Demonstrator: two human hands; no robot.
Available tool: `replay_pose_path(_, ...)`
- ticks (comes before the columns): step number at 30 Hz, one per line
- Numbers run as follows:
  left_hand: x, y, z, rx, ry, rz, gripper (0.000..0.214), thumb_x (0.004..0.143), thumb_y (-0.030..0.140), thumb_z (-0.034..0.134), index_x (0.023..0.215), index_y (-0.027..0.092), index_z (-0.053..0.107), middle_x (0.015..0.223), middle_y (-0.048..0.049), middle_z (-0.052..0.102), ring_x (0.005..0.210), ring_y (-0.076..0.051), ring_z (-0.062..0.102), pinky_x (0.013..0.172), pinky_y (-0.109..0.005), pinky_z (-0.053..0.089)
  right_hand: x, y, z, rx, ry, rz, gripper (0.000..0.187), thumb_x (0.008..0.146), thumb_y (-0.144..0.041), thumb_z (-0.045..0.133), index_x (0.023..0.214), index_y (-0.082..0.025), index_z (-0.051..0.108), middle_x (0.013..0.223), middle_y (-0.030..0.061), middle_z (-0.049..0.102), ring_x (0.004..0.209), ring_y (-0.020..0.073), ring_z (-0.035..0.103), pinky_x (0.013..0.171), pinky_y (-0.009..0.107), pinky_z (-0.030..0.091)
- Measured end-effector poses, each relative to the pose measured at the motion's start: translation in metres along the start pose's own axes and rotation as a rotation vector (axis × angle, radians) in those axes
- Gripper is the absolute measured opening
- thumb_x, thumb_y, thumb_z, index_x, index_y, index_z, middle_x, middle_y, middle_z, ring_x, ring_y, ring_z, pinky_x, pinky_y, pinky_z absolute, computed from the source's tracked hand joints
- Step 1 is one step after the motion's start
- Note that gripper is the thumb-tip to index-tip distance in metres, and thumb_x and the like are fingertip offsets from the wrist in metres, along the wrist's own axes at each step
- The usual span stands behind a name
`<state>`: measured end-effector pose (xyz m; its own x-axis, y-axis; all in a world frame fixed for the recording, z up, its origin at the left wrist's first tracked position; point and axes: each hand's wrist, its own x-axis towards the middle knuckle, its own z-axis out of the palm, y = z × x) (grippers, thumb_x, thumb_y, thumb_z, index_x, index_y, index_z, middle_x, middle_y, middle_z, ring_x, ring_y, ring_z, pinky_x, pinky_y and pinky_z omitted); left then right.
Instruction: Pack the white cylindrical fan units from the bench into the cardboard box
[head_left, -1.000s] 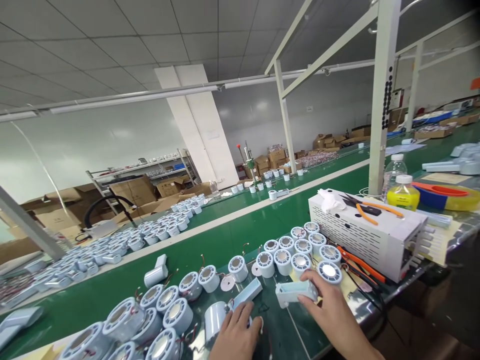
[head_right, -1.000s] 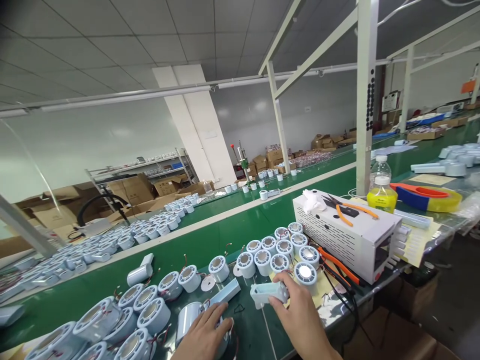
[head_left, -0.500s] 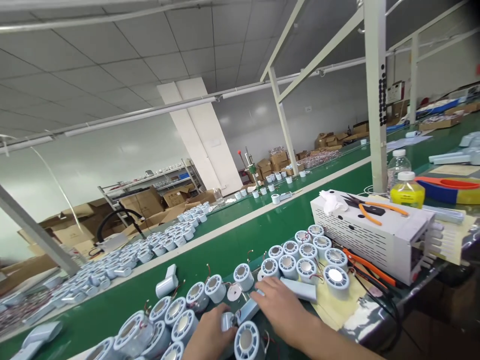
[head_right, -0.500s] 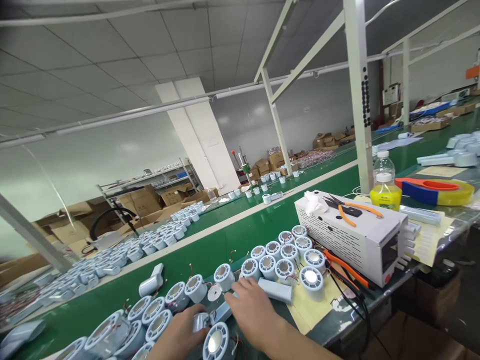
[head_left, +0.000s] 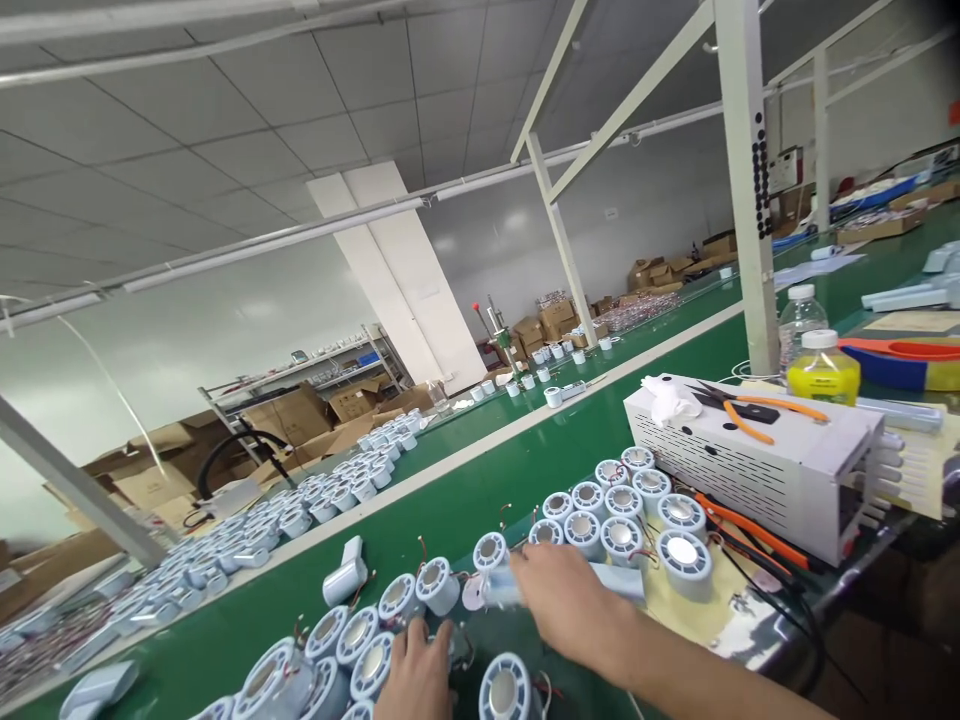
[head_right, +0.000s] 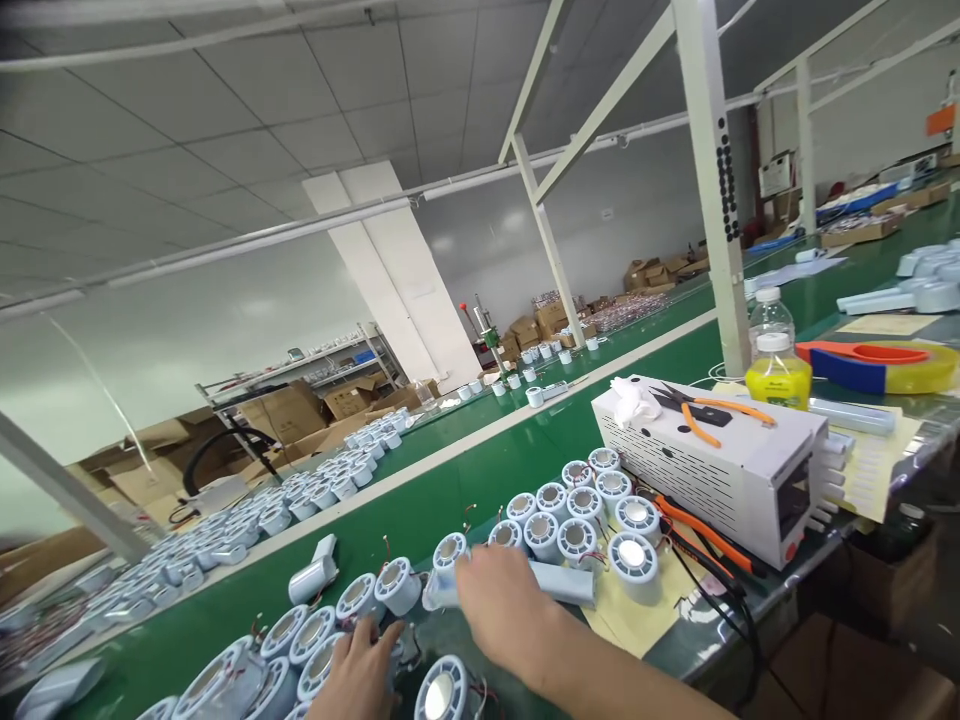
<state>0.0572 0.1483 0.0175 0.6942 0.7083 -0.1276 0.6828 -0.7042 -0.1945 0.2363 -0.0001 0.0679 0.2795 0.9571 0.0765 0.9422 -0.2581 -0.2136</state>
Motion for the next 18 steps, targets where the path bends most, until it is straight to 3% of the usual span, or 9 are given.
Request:
replay_pose_path(3, 0.008, -0.002, 0.006, -0.217, 0.012, -0.019, 0.053, 0.078, 0.010, 0.058, 0.130, 0.019, 0.060, 0.126, -0.0117, 0.055, 0.120, -0.027, 0.056, 0.108, -0.038, 0.042, -0.023, 0.013, -0.005, 0.062, 0.002, 0.162, 0.037, 0.080, -0.003, 0.056, 0.113, -0.015, 0.066, 0.110, 0.0141, 0.072, 0.102, 0.0345, 0.069, 0.084, 0.049, 0.059)
replay_pose_path(6, 0.012, -0.001, 0.009, -0.343, 0.073, -0.040, 0.046, 0.080, 0.014, 0.060, 0.125, 0.015, 0.055, 0.122, -0.0127, 0.051, 0.117, -0.027, 0.058, 0.105, -0.036, 0.043, -0.043, 0.022, 0.017, 0.059, -0.059, 0.247, 0.034, 0.085, -0.007, 0.053, 0.114, -0.014, 0.069, 0.113, 0.0173, 0.070, 0.110, 0.0371, 0.065, 0.091, 0.053, 0.056)
replay_pose_path(9, 0.010, 0.001, 0.008, -0.339, 0.090, -0.031, 0.037, 0.081, 0.012, 0.058, 0.118, 0.015, 0.052, 0.118, -0.0117, 0.049, 0.113, -0.025, 0.060, 0.101, -0.035, 0.044, -0.053, 0.024, 0.047, 0.053, -0.029, 0.325, 0.035, 0.090, -0.013, 0.049, 0.118, -0.010, 0.069, 0.133, 0.0241, 0.061, 0.130, 0.0416, 0.053, 0.109, 0.058, 0.044)
replay_pose_path(12, 0.006, 0.001, 0.002, -0.285, 0.024, 0.007, 0.030, 0.083, 0.010, 0.054, 0.112, 0.015, 0.052, 0.116, -0.0121, 0.050, 0.108, -0.025, 0.063, 0.097, -0.036, 0.045, -0.057, 0.023, 0.061, 0.097, -0.030, 0.360, 0.040, 0.093, -0.016, 0.047, 0.127, -0.008, 0.065, 0.153, 0.0275, 0.044, 0.145, 0.0434, 0.037, 0.119, 0.060, 0.031)
replay_pose_path(18, -0.004, -0.011, -0.019, -0.187, -0.120, 0.086, 0.038, 0.072, 0.004, 0.054, 0.107, 0.017, 0.058, 0.115, -0.0118, 0.058, 0.107, -0.025, 0.065, 0.092, -0.034, 0.047, -0.072, 0.025, 0.056, 0.186, 0.019, 0.317, 0.032, 0.091, -0.030, 0.058, 0.118, -0.017, 0.068, 0.144, 0.0218, 0.053, 0.134, 0.0432, 0.045, 0.111, 0.061, 0.037)
